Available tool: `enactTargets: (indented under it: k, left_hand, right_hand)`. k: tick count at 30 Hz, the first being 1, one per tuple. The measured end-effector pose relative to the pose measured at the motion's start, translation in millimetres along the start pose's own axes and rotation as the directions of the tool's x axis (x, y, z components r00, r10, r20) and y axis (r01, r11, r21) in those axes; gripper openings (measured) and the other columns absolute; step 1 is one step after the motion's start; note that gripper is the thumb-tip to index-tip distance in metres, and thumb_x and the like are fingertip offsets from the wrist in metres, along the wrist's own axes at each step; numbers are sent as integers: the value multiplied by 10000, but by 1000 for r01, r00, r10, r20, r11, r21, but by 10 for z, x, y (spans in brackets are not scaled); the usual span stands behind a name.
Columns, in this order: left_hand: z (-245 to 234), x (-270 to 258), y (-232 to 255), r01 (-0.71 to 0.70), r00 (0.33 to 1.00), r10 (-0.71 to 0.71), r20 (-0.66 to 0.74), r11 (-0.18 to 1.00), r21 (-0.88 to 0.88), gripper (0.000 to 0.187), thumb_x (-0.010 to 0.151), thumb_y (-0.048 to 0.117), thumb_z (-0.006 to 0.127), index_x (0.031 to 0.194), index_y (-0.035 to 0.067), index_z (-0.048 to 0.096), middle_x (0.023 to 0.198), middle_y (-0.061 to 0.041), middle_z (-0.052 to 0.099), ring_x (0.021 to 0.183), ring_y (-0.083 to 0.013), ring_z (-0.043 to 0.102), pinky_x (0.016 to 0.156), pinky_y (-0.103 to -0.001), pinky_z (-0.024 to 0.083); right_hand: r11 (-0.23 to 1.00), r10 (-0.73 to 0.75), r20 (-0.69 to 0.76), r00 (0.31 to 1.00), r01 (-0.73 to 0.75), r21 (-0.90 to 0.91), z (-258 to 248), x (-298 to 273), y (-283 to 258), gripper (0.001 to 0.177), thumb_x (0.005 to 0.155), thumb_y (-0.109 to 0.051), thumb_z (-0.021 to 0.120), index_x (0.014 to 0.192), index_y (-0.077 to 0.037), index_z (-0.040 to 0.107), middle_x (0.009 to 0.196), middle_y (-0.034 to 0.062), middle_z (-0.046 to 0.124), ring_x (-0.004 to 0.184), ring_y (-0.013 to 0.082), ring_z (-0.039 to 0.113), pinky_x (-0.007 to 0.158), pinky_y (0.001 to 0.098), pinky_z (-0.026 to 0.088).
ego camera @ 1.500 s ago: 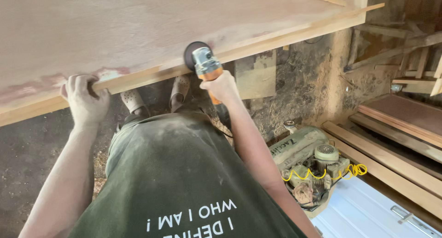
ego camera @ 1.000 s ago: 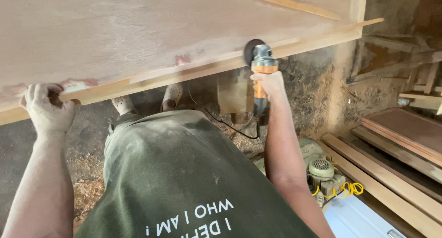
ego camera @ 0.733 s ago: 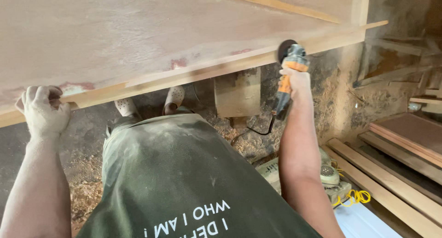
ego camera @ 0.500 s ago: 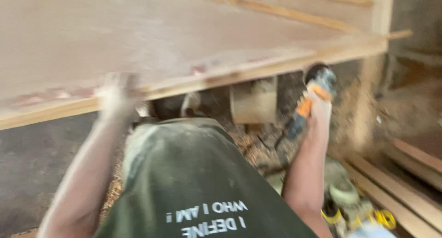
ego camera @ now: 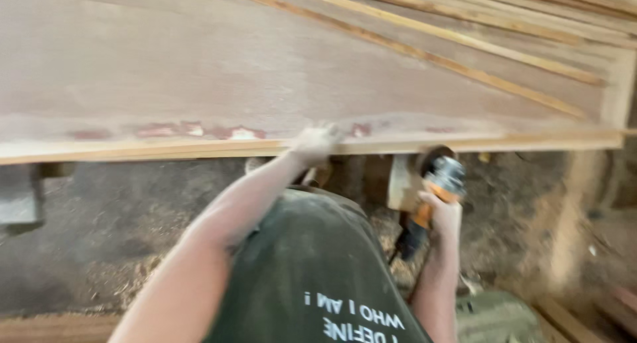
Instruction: The person uses an angle grinder to sand the edges and surface of a large wooden panel, holding the panel steady with one hand while moving the tool with the other.
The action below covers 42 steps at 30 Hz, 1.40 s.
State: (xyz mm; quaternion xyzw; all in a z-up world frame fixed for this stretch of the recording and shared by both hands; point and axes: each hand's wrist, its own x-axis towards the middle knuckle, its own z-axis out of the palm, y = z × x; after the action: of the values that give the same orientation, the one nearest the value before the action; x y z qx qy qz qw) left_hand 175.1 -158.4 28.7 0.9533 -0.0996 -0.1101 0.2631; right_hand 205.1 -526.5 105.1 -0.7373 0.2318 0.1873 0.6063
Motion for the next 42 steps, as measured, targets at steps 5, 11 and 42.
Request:
enactTargets:
  k: [5,11,42]
  left_hand:
    - [-465,-714,-457,155,975,-168,147,983,97,581,775,101,661,1353,131,600,1342,-168,556,1261,-373,517,1007,-520,473]
    - [-1041,-1506,-900,358,900,-380,214,924,132,368,1030,165,538,1391,197,602,1434,-85,550,1391,-250,456,1204,-448,342]
    - [-398,-1188,-467,408,913,-404,-59,897,169,234,1065,308,643,1251,176,692,1293,-81,624,1293,-270,522,1129,-507,369]
  right_hand:
    - [987,8,94,996,7,-161,603,-130,-7,296,721,-24,804,1008,-17,733,834,61,722,645,158,683,588,326,550]
    - [875,58,178,982,36,-483,1492,-519,-161,229,715,-75,864,876,19,731,780,111,712,639,174,663,586,349,536]
    - [762,-4,120,993,80,-643,858,175,-265,380,625,-223,883,899,3,748,824,133,770,771,230,771,716,362,588]
